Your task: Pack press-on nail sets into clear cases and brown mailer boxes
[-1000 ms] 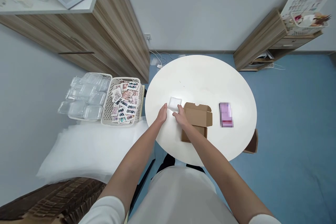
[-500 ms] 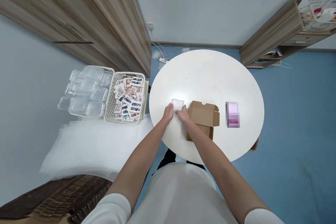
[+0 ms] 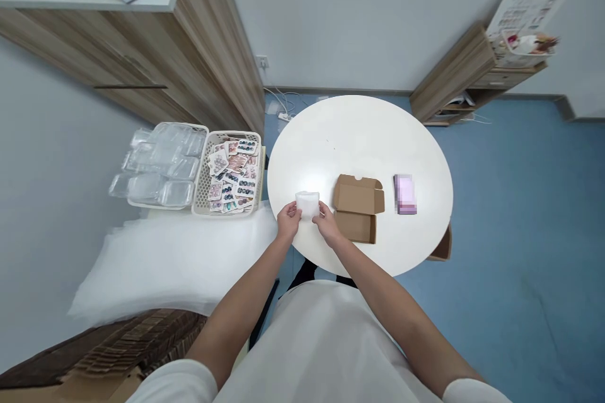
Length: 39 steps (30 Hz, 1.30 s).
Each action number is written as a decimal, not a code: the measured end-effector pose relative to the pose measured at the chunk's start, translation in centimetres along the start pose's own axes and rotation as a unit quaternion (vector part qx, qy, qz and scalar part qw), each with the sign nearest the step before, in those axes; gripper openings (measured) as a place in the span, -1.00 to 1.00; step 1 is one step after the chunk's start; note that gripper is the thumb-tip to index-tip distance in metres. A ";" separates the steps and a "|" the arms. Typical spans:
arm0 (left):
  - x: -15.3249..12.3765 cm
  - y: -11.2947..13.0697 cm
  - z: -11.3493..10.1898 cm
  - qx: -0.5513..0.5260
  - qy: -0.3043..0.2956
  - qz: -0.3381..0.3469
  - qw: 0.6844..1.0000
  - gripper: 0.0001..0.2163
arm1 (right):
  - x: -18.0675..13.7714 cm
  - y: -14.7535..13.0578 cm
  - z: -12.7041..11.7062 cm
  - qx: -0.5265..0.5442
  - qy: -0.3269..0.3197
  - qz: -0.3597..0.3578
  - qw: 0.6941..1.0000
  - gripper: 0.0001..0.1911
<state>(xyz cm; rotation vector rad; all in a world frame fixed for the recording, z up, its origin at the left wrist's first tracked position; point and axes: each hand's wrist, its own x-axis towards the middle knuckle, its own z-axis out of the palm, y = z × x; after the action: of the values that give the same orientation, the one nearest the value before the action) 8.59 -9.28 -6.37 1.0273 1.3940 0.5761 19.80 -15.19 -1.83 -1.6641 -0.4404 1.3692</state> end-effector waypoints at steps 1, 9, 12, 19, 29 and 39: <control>-0.7 0.2 0.2 -0.007 -0.008 0.014 1.000 -0.64 | -1.0 -0.2 -0.5 0.021 -0.001 -0.013 1.000 -0.30; -6.0 -1.0 7.4 0.021 -0.116 0.098 0.988 -0.70 | -7.4 1.6 -8.8 0.072 0.050 -0.081 0.993 -0.29; -6.8 -1.4 10.5 0.010 -0.134 0.093 0.986 -0.72 | -7.4 2.9 -12.3 0.061 0.050 -0.074 0.994 -0.31; -6.3 -2.1 14.0 0.133 -0.119 0.066 0.982 -0.74 | -5.2 5.2 -15.8 0.048 0.042 -0.041 0.997 -0.35; -6.4 -1.6 13.3 0.383 -0.108 0.020 0.917 -0.77 | -3.1 6.2 -16.1 -0.113 -0.004 0.072 0.991 -0.48; -7.6 -0.4 12.8 0.466 -0.137 0.100 0.868 -0.71 | -4.4 6.2 -16.7 -0.233 0.021 -0.041 0.971 -0.52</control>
<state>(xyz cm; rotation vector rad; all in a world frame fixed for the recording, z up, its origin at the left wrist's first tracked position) 19.75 -19.00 -4.40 1.9560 1.3080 -0.1664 31.96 -28.59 -4.70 -2.0206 -0.8460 1.2268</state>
